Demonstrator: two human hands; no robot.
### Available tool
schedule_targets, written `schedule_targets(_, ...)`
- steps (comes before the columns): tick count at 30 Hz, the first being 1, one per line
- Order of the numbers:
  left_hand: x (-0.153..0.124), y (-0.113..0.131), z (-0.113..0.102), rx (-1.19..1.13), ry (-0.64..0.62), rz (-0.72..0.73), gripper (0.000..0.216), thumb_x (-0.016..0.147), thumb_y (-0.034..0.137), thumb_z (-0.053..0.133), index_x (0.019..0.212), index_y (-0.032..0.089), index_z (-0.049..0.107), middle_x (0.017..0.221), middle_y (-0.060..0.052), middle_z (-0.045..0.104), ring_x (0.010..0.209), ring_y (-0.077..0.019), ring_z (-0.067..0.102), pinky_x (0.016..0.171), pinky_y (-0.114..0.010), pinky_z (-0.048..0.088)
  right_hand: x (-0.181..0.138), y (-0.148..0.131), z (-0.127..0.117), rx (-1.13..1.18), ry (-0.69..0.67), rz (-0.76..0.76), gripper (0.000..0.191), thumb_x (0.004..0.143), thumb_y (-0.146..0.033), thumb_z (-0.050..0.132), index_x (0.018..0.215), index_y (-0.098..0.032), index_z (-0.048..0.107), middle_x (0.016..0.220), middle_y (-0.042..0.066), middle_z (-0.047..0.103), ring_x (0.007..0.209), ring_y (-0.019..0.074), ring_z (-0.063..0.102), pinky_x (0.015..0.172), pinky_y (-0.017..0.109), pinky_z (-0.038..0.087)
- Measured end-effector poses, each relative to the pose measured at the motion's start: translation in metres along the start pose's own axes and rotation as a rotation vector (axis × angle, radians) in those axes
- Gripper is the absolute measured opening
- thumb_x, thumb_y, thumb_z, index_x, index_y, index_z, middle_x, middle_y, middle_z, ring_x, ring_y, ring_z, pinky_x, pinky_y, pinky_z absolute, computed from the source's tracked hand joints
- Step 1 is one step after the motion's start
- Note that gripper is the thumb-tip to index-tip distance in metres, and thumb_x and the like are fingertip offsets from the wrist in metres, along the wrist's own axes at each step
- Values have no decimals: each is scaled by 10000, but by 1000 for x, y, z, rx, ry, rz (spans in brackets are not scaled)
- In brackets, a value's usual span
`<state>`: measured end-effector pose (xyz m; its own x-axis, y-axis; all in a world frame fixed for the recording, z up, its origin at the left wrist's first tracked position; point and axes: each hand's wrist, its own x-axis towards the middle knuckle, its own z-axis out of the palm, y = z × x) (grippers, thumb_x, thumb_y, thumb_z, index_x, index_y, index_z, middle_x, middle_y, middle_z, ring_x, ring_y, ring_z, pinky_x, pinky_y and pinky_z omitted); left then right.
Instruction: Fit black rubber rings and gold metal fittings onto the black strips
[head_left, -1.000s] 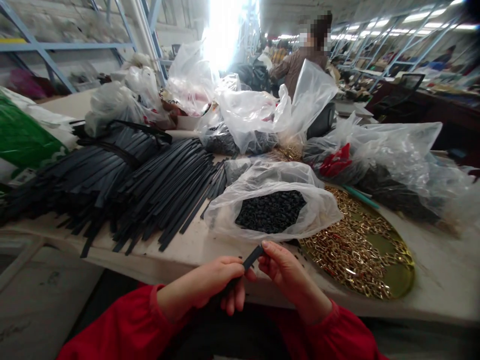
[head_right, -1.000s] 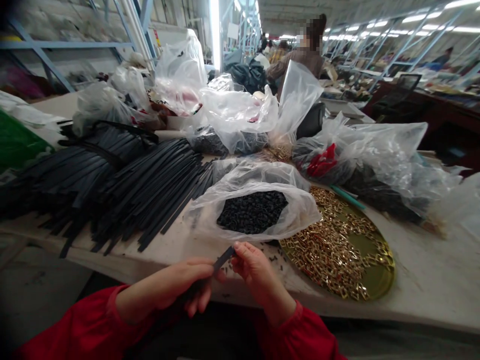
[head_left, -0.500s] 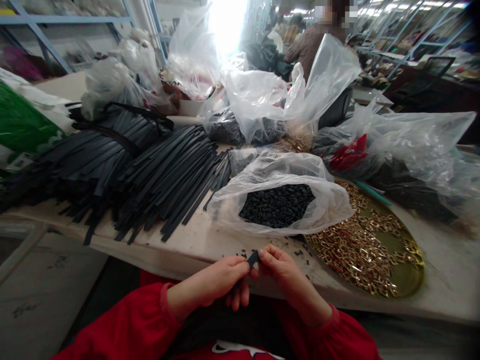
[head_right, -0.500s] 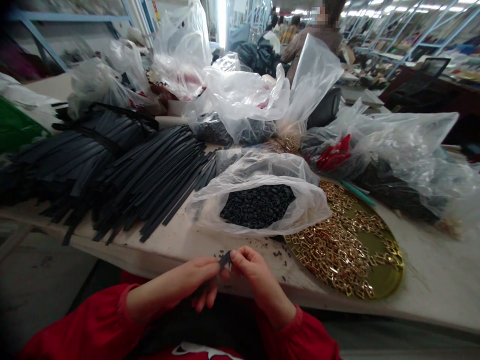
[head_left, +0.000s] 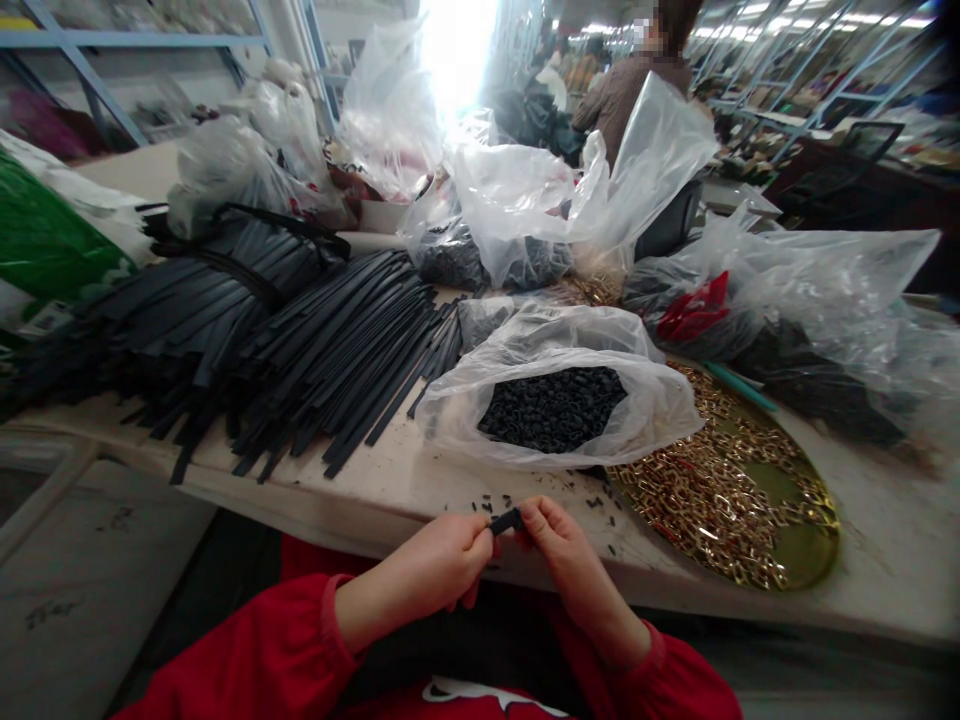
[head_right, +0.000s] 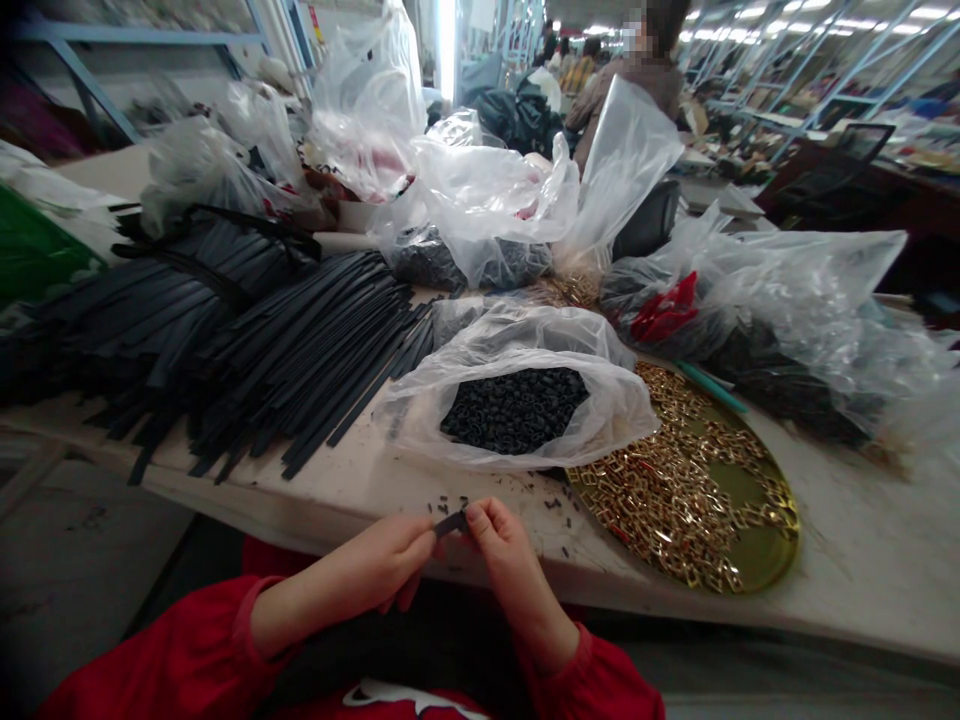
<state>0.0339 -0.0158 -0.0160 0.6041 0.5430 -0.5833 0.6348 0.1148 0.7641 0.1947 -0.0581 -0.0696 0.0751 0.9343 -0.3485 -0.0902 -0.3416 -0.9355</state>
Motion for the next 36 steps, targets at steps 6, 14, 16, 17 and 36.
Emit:
schedule_targets(6,-5,3,3,171,102,76,369,882,355,229,871,167,546,499,28,526,391,-108,459,390,-192,303,-5,-1,5,-71,-10,-47,387,764,-549,493,656,-178,502,570,-36,479,555,117,422,545,240,330)
schedule_targets(14,-1,-2,14,528,332,156,315,874,245,304,766,177,592,702,-45,657,621,-168,587,530,-243,309,-10,2,8,-139,46,-95,360,803,-515,449,672,-184,499,595,-29,467,583,129,431,554,244,343)
schedule_targets(16,-1,-4,18,570,357,135,320,877,255,300,783,173,594,701,-55,662,619,-178,598,530,-251,305,-11,4,10,-133,61,-102,347,802,-504,457,675,-184,502,604,-28,464,587,129,427,558,244,346)
schedule_targets(17,-1,-4,19,584,364,133,320,877,257,299,792,171,595,701,-58,662,617,-181,600,531,-253,305,-11,4,11,-135,74,-110,336,798,-496,469,680,-183,506,612,-27,465,592,129,427,561,243,347)
schedule_targets(36,-4,0,-7,35,-228,14,352,824,387,333,808,153,595,501,42,477,390,-90,419,381,-176,311,-19,-7,-9,25,-262,78,222,704,-346,638,817,-173,559,674,-18,574,622,128,516,605,252,392)
